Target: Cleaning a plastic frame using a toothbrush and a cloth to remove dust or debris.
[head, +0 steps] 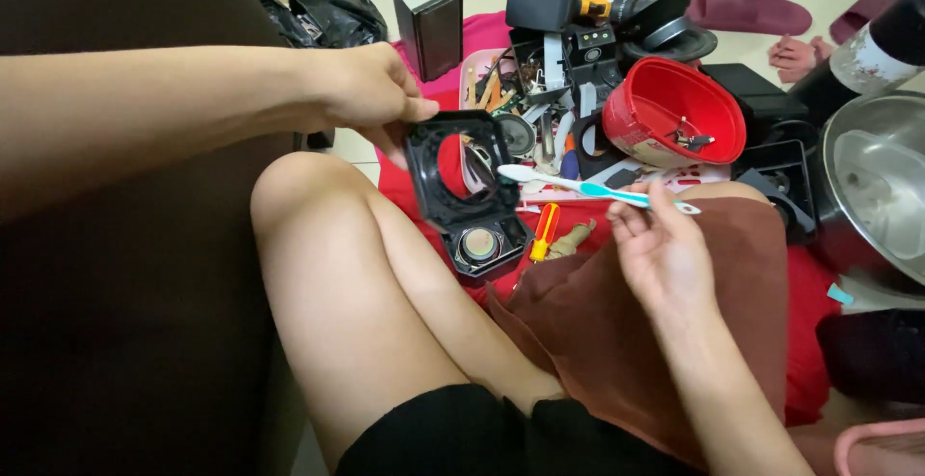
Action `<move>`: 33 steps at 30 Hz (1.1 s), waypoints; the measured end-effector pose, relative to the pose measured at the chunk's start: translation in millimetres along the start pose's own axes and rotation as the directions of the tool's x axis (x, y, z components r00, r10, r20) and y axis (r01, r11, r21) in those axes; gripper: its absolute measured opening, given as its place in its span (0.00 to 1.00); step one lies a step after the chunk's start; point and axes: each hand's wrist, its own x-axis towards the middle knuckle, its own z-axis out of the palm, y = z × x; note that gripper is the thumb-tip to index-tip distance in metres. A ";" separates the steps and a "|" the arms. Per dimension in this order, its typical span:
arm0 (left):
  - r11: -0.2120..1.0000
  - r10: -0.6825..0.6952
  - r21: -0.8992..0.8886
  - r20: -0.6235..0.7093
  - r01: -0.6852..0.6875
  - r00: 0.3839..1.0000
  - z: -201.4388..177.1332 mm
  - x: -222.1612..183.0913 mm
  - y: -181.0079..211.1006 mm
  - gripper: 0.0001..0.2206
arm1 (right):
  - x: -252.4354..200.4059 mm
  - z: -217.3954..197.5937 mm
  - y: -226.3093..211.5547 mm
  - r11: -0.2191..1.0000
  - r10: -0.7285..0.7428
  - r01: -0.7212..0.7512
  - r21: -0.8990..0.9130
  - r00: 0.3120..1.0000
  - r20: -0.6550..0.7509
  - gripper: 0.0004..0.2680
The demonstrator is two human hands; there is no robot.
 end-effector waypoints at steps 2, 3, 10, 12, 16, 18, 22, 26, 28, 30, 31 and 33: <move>0.998 -0.030 0.050 -0.070 0.033 0.997 -2.2 -4.0 0.2 0.10 | -0.9 3.5 3.4 1.000 0.019 -0.019 -0.009 1.000 0.014 0.06; 0.998 -0.034 0.047 -0.065 0.037 0.997 -3.9 -2.5 -1.4 0.10 | -0.5 3.0 4.2 1.000 0.024 -0.024 -0.012 1.000 0.010 0.06; 0.998 -0.016 -0.064 -0.094 0.010 0.995 -10.8 9.6 -13.9 0.11 | 3.9 12.9 10.6 0.996 0.073 -0.073 -0.052 0.997 -0.004 0.06; 0.997 -0.026 -0.070 -0.110 0.018 0.994 -12.6 10.9 -16.9 0.11 | 5.9 14.7 15.1 0.995 0.081 -0.082 -0.053 0.996 -0.022 0.07; 0.998 -0.013 -0.064 -0.105 0.006 0.994 -13.2 17.4 -21.6 0.10 | 10.1 16.6 20.5 0.989 0.143 -0.138 -0.062 0.986 0.091 0.05; 0.996 -0.005 -0.086 -0.097 -0.004 0.995 -14.4 18.4 -24.8 0.10 | 17.0 17.6 19.8 0.984 0.167 -0.163 -0.071 0.984 0.065 0.05; 1.000 0.000 -0.014 -0.178 -0.003 0.984 -14.0 10.8 -23.8 0.10 | 26.0 22.1 16.0 0.976 0.184 -0.177 -0.125 0.982 0.045 0.06; 0.996 0.003 -0.090 -0.124 -0.014 0.992 -17.5 31.1 -36.7 0.09 | 27.1 26.5 20.0 0.979 0.197 -0.177 -0.100 0.948 0.250 0.05; 0.995 -0.019 -0.098 -0.083 0.011 0.996 -15.1 28.0 -30.5 0.10 | 22.6 41.5 15.0 0.989 0.144 -0.130 -0.069 0.953 0.266 0.05; 0.992 -0.048 -0.120 -0.055 0.041 0.997 -14.6 21.8 -26.8 0.12 | 21.2 45.6 13.0 0.995 0.102 -0.091 -0.051 0.951 0.292 0.04; 0.995 -0.068 -0.083 -0.085 0.061 0.994 -16.3 17.0 -24.8 0.11 | 23.2 43.5 13.0 0.996 0.089 -0.084 -0.031 0.965 0.248 0.04; 0.995 -0.096 -0.046 -0.126 0.091 0.987 -22.9 8.7 -23.2 0.10 | 27.3 38.3 12.3 0.996 0.083 -0.084 -0.005 0.974 0.212 0.05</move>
